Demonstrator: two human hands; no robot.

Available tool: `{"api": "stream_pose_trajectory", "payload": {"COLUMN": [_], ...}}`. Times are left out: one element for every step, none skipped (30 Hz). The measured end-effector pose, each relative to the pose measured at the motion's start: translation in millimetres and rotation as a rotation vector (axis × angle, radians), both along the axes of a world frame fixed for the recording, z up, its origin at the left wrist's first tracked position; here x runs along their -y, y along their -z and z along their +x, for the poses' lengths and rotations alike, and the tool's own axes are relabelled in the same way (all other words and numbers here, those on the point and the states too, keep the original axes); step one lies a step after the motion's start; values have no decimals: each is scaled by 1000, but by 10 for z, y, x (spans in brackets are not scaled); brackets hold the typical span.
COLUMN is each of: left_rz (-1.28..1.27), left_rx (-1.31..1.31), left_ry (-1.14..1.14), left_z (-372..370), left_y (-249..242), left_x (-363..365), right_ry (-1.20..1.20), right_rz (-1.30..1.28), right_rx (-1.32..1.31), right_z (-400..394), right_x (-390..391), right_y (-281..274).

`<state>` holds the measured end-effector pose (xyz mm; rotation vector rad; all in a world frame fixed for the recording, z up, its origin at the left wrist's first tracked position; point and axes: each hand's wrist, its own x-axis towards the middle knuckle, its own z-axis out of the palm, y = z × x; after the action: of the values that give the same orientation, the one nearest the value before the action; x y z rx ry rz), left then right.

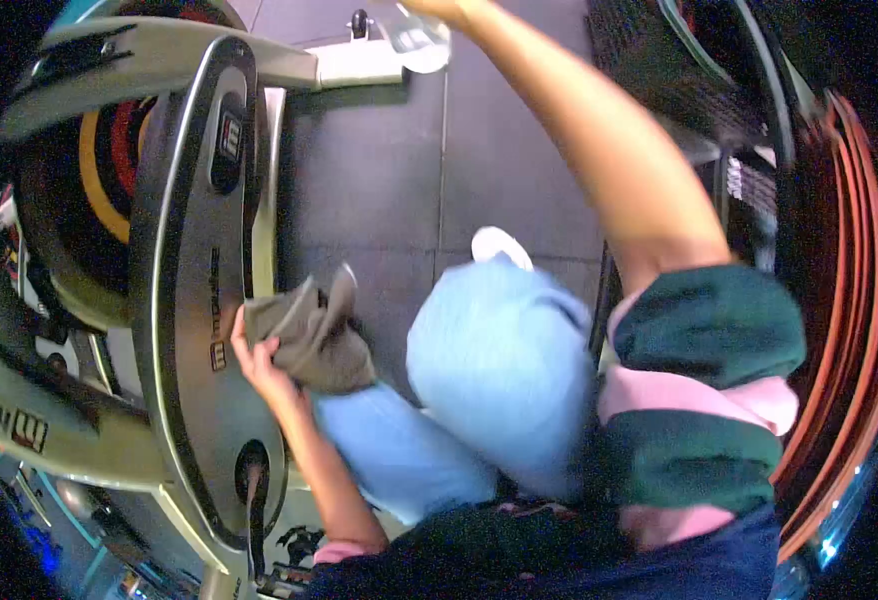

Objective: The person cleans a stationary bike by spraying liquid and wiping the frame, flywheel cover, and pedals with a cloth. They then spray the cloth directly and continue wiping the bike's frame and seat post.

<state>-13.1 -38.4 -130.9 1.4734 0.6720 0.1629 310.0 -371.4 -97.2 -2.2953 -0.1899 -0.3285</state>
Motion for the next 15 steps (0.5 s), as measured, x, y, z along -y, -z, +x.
{"api": "stream_pose_trajectory", "payload": {"left_rz": [203, 203, 378, 572, 753, 960, 1063, 1230, 1337, 1325, 1313, 1310, 1305, 1444, 1446], "left_rx": [61, 52, 51, 76, 59, 11, 20, -20, -10, -31, -56, -119, -171, -178, -162], "left_ry": [64, 127, 195, 268, 330, 330, 334, 282, 282, 236, 190, 148, 104, 133, 127], "left_z": [61, 139, 178, 196, 222, 183, 210, 158, 148, 127, 129, 126, 100, 73, 56], "left_y": [-136, -404, -568, -718, -989, -1195, -1466, -1705, -1906, -2060, -2189, -2252, -2279, -2265, -2185], "left_x": [50, 130, 128, 101, 119, 91, 145, 81, -39, -83, -75, -94, -106, -127, -185], "right_ry": [68, 123, 151, 149, 144, 124, 206, 290, 277, 329, 381, 408, 398, 374, 356], "right_rz": [21, 36, 45, 8, -29, -14, 34, 82, 100, 203, 305, 354, 364, 322, 275], "right_rx": [-52, -105, -133, -111, -89, -101, -156, -215, -224, -202, -186, -215, -215, -168, -115], "right_z": [-95, -193, -266, -326, -356, -395, -465, -529, -546, -597, -641, -652, -635, -620, -598], "right_x": [149, 269, 356, 467, 549, 617, 658, 678, 693, 687, 665, 604, 554, 525, 506], "right_y": [344, 688, 959, 1144, 1277, 1376, 1462, 1514, 1534, 1555, 1574, 1508, 1514, 1536, 1567]}}
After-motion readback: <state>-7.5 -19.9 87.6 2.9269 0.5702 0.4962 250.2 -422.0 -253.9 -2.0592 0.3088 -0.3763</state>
